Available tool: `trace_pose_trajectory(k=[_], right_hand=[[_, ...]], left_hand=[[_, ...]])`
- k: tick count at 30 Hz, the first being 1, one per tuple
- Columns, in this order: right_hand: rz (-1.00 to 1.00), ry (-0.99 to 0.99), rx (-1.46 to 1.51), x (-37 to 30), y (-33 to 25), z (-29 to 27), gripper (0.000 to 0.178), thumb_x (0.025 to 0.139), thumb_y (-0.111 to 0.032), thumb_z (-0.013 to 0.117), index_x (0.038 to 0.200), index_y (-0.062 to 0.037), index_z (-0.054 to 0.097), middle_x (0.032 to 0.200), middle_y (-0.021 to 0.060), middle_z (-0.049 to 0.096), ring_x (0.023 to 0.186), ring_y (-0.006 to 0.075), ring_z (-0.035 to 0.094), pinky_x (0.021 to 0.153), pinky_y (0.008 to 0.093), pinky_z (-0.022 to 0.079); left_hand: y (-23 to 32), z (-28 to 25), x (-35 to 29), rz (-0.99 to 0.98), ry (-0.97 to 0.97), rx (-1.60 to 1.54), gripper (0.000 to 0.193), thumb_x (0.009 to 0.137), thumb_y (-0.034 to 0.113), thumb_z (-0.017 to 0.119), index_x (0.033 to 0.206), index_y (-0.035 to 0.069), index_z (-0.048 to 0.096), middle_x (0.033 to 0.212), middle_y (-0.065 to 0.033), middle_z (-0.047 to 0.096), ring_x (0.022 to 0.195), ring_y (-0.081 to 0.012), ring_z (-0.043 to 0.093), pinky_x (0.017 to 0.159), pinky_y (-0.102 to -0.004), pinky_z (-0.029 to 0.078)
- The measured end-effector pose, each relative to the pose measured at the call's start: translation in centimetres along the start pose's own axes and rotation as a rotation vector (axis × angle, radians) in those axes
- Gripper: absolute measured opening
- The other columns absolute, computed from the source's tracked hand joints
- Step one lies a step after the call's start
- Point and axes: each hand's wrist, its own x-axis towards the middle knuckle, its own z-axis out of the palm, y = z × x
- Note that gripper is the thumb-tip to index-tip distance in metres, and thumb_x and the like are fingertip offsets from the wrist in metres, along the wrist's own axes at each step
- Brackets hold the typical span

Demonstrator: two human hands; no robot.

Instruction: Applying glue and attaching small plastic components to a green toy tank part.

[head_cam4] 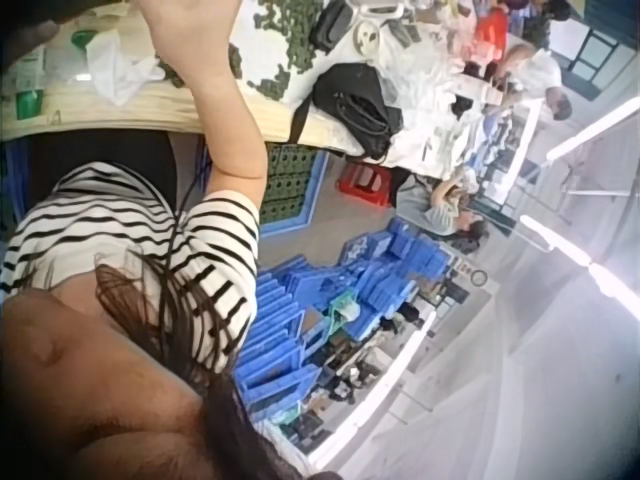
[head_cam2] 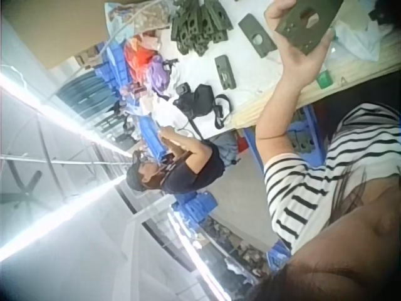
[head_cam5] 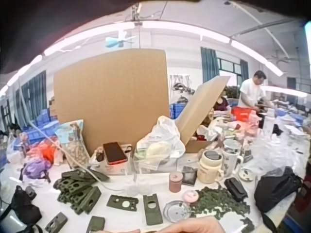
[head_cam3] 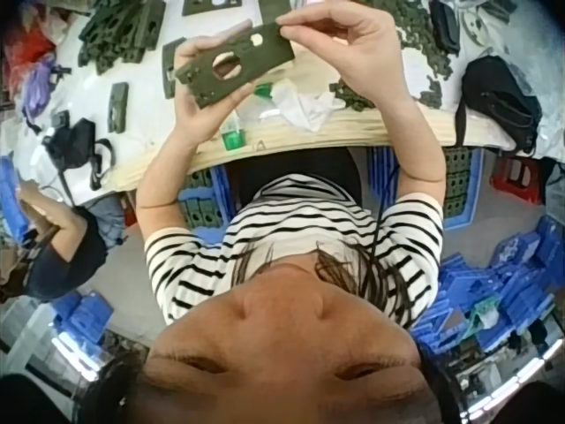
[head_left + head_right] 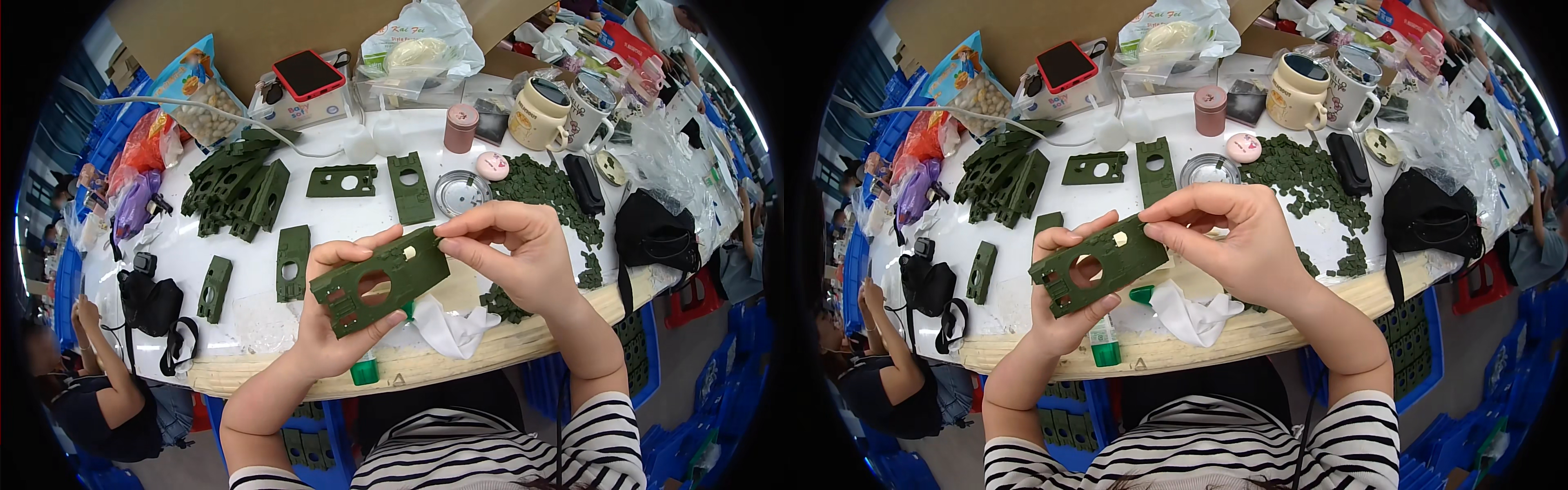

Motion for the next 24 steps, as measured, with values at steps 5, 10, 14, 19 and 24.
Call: trace_pose_trajectory(k=[5,10,14,19,24], right_hand=[[-0.006,-0.039,-0.005,-0.29,0.03,0.03,0.014,0.082,-0.005,0.067,0.094,0.0025,0.068,0.085,0.0058,0.068,0.076,0.0073,0.063,0.068,0.0205,0.050],[-0.035,-0.054,0.066,-0.52,0.18,0.23,0.015,0.083,-0.004,0.066,0.096,0.0027,0.067,0.086,0.0062,0.068,0.077,0.0074,0.063,0.068,0.0204,0.050],[-0.030,-0.029,0.062,-0.59,-0.05,0.55,0.012,0.083,-0.004,0.066,0.093,0.0034,0.065,0.086,0.0062,0.067,0.077,0.0071,0.063,0.068,0.0202,0.050],[0.079,-0.051,0.094,-0.78,-0.11,0.84,0.010,0.083,-0.004,0.066,0.089,0.0043,0.065,0.085,0.0065,0.068,0.075,0.0069,0.063,0.067,0.0200,0.050],[-0.075,-0.076,-0.082,-0.47,-0.10,0.54,0.007,0.080,-0.007,0.069,0.084,-0.0019,0.066,0.086,0.0046,0.061,0.078,0.0103,0.058,0.069,0.0227,0.047]], left_hand=[[-0.13,0.16,-0.08,0.046,-0.027,0.119,0.059,0.078,-0.008,0.066,0.122,0.005,0.028,0.140,-0.0286,0.030,0.127,-0.0289,0.043,0.101,-0.0379,0.044],[-0.17,0.58,-0.10,0.061,0.005,0.116,0.059,0.078,-0.007,0.067,0.121,0.004,0.028,0.139,-0.0293,0.032,0.125,-0.0282,0.046,0.099,-0.0357,0.044],[-0.26,0.53,-0.14,0.076,0.012,0.162,0.058,0.078,-0.006,0.067,0.120,0.005,0.028,0.139,-0.0293,0.032,0.124,-0.0285,0.047,0.098,-0.0359,0.045],[-0.44,0.60,-0.16,0.113,0.003,0.181,0.056,0.078,-0.007,0.066,0.118,0.005,0.028,0.138,-0.0285,0.032,0.124,-0.0298,0.046,0.097,-0.0367,0.048],[-0.24,0.77,-0.14,0.126,-0.020,0.203,0.057,0.077,-0.010,0.064,0.118,0.006,0.028,0.139,-0.0273,0.030,0.125,-0.0309,0.045,0.094,-0.0380,0.051]])
